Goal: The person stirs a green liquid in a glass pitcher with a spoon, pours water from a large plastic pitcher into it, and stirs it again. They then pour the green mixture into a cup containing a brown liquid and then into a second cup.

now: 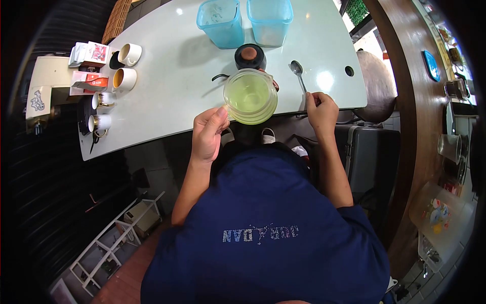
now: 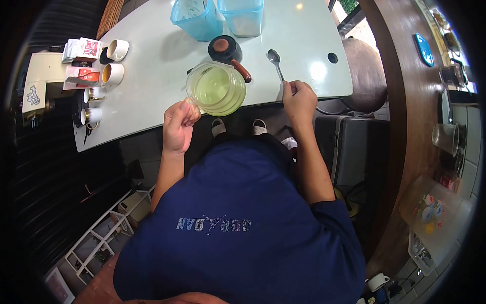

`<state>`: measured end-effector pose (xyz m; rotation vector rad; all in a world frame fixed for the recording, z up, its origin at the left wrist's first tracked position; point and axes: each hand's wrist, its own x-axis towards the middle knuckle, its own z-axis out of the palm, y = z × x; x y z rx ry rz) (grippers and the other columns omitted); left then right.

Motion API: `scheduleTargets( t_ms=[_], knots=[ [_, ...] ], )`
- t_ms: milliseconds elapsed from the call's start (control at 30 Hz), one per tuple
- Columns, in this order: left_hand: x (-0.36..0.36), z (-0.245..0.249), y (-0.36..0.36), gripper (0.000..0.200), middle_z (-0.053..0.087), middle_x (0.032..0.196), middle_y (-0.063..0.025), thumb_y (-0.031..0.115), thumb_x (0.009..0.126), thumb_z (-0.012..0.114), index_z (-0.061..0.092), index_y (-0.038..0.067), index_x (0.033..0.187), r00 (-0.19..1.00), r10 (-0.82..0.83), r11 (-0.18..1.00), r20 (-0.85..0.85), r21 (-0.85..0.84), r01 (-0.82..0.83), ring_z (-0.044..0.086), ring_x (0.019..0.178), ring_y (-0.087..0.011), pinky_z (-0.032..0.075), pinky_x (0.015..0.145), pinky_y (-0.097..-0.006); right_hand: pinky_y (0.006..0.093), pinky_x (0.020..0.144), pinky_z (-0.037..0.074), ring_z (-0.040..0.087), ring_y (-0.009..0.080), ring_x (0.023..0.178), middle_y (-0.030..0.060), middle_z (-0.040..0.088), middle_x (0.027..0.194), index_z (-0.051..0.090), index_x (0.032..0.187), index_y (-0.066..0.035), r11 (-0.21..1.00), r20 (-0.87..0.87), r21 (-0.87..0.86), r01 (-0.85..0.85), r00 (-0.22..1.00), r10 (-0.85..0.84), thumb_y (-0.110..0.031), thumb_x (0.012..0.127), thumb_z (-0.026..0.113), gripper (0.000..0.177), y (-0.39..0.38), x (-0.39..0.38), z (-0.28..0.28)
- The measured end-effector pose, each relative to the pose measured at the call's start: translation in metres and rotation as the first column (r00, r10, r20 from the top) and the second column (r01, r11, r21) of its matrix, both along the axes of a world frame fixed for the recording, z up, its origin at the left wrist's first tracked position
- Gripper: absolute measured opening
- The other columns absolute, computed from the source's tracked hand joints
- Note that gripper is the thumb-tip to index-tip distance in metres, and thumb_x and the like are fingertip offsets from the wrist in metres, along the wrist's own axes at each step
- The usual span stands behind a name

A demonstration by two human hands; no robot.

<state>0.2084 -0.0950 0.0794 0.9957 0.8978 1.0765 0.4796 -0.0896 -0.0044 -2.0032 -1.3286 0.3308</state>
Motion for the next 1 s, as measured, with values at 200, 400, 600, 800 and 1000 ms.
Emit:
scheduleTargets(
  t_ms=[200, 400, 600, 800, 1000],
  knots=[
    [-0.006, 0.001, -0.003, 0.041, 0.031, 0.056, 0.0006, 0.022, 0.093, 0.046, 0.033, 0.009, 0.057, 0.999, 0.046, 0.999, 0.003, 0.001, -0.046, 0.027, 0.056, -0.0112, 0.025, 0.055, -0.0267, 0.0374, 0.057, 0.044, 0.056, 0.0283, 0.059, 0.0119, 0.058, 0.064, 0.064, 0.070, 0.000, 0.997, 0.055, 0.048, -0.054, 0.997, 0.051, -0.019, 0.078, 0.068, 0.021, 0.001, 0.003, 0.000],
    [-0.014, 0.001, -0.003, 0.041, 0.031, 0.056, 0.0004, 0.023, 0.094, 0.046, 0.033, 0.009, 0.057, 0.997, 0.076, 0.997, 0.015, 0.011, -0.076, 0.026, 0.055, -0.0112, 0.025, 0.055, -0.0267, 0.0362, 0.055, 0.044, 0.056, 0.0262, 0.057, 0.0112, 0.058, 0.065, 0.063, 0.070, 0.000, 0.998, 0.050, 0.039, -0.056, 0.997, 0.054, -0.017, 0.077, 0.068, 0.020, 0.001, 0.003, 0.003],
    [-0.021, 0.001, 0.001, 0.042, 0.030, 0.056, 0.0009, 0.024, 0.094, 0.047, 0.032, 0.009, 0.057, 0.997, 0.076, 0.997, 0.015, 0.006, -0.076, 0.027, 0.055, -0.0111, 0.025, 0.054, -0.0267, 0.0331, 0.054, 0.043, 0.054, 0.0227, 0.054, 0.0102, 0.059, 0.067, 0.064, 0.073, 0.000, 0.994, 0.073, 0.069, -0.087, 0.994, 0.082, -0.017, 0.078, 0.068, 0.018, 0.001, 0.004, 0.001],
    [-0.046, 0.011, 0.007, 0.041, 0.031, 0.056, 0.0021, 0.023, 0.093, 0.049, 0.035, 0.008, 0.057, 0.996, 0.075, 0.996, -0.046, 0.044, -0.073, 0.028, 0.056, -0.0109, 0.025, 0.055, -0.0267, 0.0256, 0.053, 0.039, 0.051, 0.0119, 0.058, 0.0055, 0.060, 0.072, 0.066, 0.082, -0.001, 0.923, -0.190, 0.334, -0.192, 0.945, 0.266, -0.010, 0.077, 0.070, 0.011, 0.010, -0.042, 0.057],
    [-0.092, 0.018, 0.004, 0.038, 0.032, 0.056, 0.0023, 0.020, 0.092, 0.050, 0.039, 0.008, 0.058, 0.995, 0.079, 0.995, -0.053, 0.067, -0.076, 0.028, 0.056, -0.0093, 0.025, 0.055, -0.0267, 0.0364, 0.088, 0.046, 0.057, 0.0297, 0.102, 0.0149, 0.056, 0.116, 0.055, 0.121, -0.005, 0.589, -0.124, 0.366, -0.720, 0.590, 0.798, -0.020, 0.063, 0.082, 0.065, 0.035, -0.115, 0.122]
  ],
)
